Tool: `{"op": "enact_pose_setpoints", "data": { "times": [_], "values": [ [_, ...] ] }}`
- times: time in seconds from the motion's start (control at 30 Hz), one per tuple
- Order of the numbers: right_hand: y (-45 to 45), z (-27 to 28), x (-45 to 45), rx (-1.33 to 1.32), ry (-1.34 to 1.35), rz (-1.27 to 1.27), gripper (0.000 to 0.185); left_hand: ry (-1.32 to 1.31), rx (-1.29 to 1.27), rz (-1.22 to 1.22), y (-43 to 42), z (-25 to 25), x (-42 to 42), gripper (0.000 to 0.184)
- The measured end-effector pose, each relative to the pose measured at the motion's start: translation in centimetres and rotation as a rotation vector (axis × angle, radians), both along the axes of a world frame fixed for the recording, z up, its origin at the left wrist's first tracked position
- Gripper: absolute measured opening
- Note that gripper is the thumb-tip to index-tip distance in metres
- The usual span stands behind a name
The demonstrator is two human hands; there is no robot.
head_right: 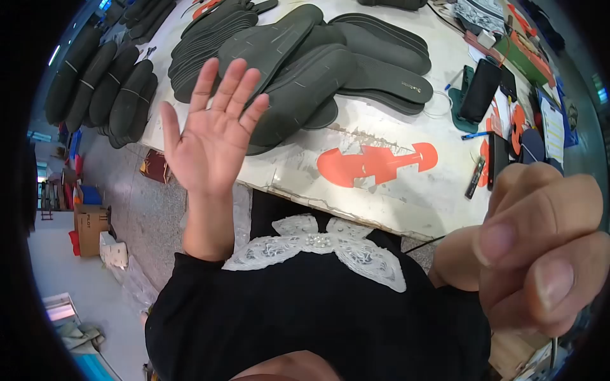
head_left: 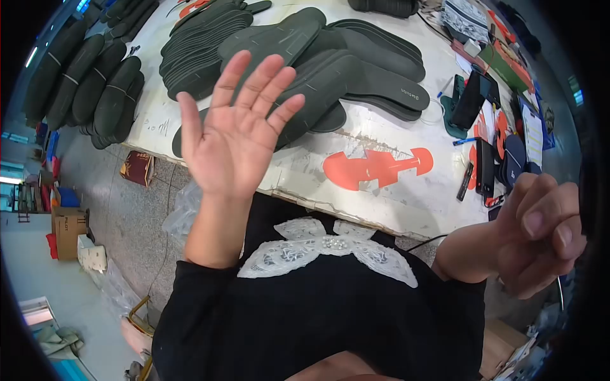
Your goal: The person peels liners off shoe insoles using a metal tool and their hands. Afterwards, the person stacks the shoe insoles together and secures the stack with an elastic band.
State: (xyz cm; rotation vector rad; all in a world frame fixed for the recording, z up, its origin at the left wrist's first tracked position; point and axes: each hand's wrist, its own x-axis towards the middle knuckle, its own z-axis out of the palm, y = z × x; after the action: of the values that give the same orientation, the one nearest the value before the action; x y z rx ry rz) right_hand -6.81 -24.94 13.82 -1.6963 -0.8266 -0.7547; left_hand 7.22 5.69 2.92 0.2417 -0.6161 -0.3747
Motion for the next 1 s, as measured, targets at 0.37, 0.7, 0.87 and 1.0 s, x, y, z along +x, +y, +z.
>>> {"op": "enact_pose_setpoints", "data": {
  "times": [0.37, 0.7, 0.87, 1.0],
  "values": [
    [0.4, -12.9, 10.8, -0.456, 0.468, -0.394, 0.016, -1.078, 1.727, 1.361, 1.4, -5.4, 3.5, 0.075],
    [9.4, -17.5, 14.8, -0.135, 0.880, -0.181, 0.023, -0.778, 2.119, 1.382, 1.7, -5.9, 4.5, 0.091],
    [9.8, -13.3, 11.8, -0.301, 0.597, -0.101, 0.019, -0.673, 2.048, 1.388, 4.8, -5.8, 5.8, 0.090],
    [8.9, -6.7, 7.9, -0.599, 0.254, -0.102, 0.021, -0.638, 1.951, 1.387, 5.4, -6.8, 7.1, 0.089]
  ]
}}
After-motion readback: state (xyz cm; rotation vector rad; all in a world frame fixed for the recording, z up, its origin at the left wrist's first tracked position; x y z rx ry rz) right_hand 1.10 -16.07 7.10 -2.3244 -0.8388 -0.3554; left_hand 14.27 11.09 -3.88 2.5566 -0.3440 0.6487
